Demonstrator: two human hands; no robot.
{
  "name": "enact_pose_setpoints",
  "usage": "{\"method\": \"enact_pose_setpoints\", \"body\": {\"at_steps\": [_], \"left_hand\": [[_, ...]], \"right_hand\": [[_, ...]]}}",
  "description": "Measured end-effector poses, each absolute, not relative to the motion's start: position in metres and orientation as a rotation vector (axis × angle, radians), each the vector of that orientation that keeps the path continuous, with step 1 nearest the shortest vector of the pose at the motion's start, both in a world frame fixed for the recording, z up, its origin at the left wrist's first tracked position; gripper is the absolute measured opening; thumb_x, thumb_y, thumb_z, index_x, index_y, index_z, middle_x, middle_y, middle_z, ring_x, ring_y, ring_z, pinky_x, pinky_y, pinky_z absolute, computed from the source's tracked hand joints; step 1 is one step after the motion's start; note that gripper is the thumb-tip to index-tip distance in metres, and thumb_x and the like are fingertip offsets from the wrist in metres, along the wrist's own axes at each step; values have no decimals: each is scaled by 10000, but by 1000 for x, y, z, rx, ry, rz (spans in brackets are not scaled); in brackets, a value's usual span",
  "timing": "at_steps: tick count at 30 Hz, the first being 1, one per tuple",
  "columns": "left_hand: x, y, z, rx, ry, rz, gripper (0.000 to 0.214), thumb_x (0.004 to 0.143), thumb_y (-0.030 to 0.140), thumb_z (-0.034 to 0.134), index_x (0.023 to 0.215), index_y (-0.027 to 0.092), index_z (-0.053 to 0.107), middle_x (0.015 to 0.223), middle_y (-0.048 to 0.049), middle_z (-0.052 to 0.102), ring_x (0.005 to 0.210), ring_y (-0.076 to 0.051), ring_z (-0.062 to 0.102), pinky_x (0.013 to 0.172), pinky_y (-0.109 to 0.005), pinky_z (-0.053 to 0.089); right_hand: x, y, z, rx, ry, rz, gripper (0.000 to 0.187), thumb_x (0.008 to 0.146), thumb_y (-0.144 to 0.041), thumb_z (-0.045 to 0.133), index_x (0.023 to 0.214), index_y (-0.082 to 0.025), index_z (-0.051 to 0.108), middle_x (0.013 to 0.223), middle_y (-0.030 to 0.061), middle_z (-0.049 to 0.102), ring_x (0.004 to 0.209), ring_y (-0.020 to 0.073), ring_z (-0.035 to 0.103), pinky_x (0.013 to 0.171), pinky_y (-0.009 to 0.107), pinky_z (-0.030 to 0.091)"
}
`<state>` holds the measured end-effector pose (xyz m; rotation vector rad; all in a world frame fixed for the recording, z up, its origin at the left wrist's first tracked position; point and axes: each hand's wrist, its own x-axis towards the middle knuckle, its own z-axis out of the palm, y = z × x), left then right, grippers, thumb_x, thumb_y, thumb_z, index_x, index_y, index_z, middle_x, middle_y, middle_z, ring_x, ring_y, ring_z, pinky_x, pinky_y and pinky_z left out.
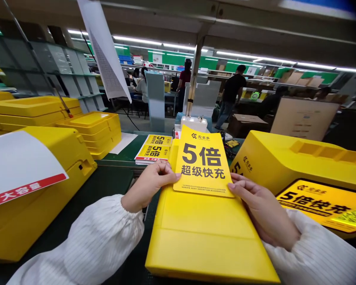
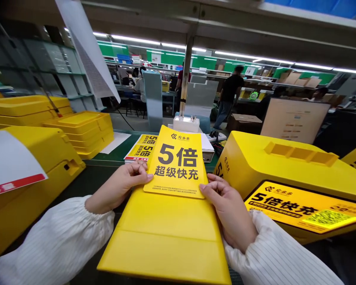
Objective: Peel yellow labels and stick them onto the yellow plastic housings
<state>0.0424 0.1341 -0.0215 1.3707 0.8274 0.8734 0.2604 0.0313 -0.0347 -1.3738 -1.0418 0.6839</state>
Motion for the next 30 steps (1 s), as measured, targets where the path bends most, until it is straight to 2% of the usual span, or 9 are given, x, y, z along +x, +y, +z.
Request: {"method": "enact_pose_setpoints", "body": {"at_steps": [3, 9, 15, 23, 30], "left_hand": [[42, 134, -25, 1396, 832, 904, 333, 580, 313, 746, 540, 139, 465, 830, -18, 455, 823, -153, 428, 713, -263, 322], [40, 133, -27, 1372, 809, 909, 321, 588, 291, 746, 521, 142, 469, 889, -23, 423, 909, -159, 416, 772, -263, 325], [41, 135, -30, 1346, 799, 911, 324, 591, 297, 754, 532, 139, 477, 908, -19, 418, 850, -143, 425, 706, -262, 328], [42, 136, -31, 1336, 790, 917, 322, 584, 291, 757, 519, 141, 480, 887, -14, 418, 816, -136, 418, 686, -269, 320], [42, 134, -30, 1331, 768, 915, 311, 590, 273, 751, 519, 142, 479, 909, -15, 406, 865, -141, 409, 707, -260, 313]], "right_hand": [[261, 31, -37, -1461, -955, 809, 284, 666, -430, 693, 625, -154, 638, 1213, 99, 501, 1000, 248, 554, 688, 317, 533], [260, 31, -34, -1518, -811, 929, 345, 571, -507, 729, 647, -179, 654, 1309, 51, 404, 1100, 304, 476, 718, 354, 520], [258, 32, -32, -1527, -793, 908, 345, 565, -494, 734, 526, -184, 587, 1278, 28, 430, 1202, 267, 378, 826, 317, 462], [254, 32, -28, -1448, -739, 947, 338, 541, -435, 766, 494, -186, 544, 1265, 9, 431, 1231, 245, 337, 994, 362, 306], [253, 30, -27, -1484, -739, 941, 359, 518, -455, 772, 487, -177, 546, 1264, 31, 439, 1231, 260, 333, 961, 356, 350]]}}
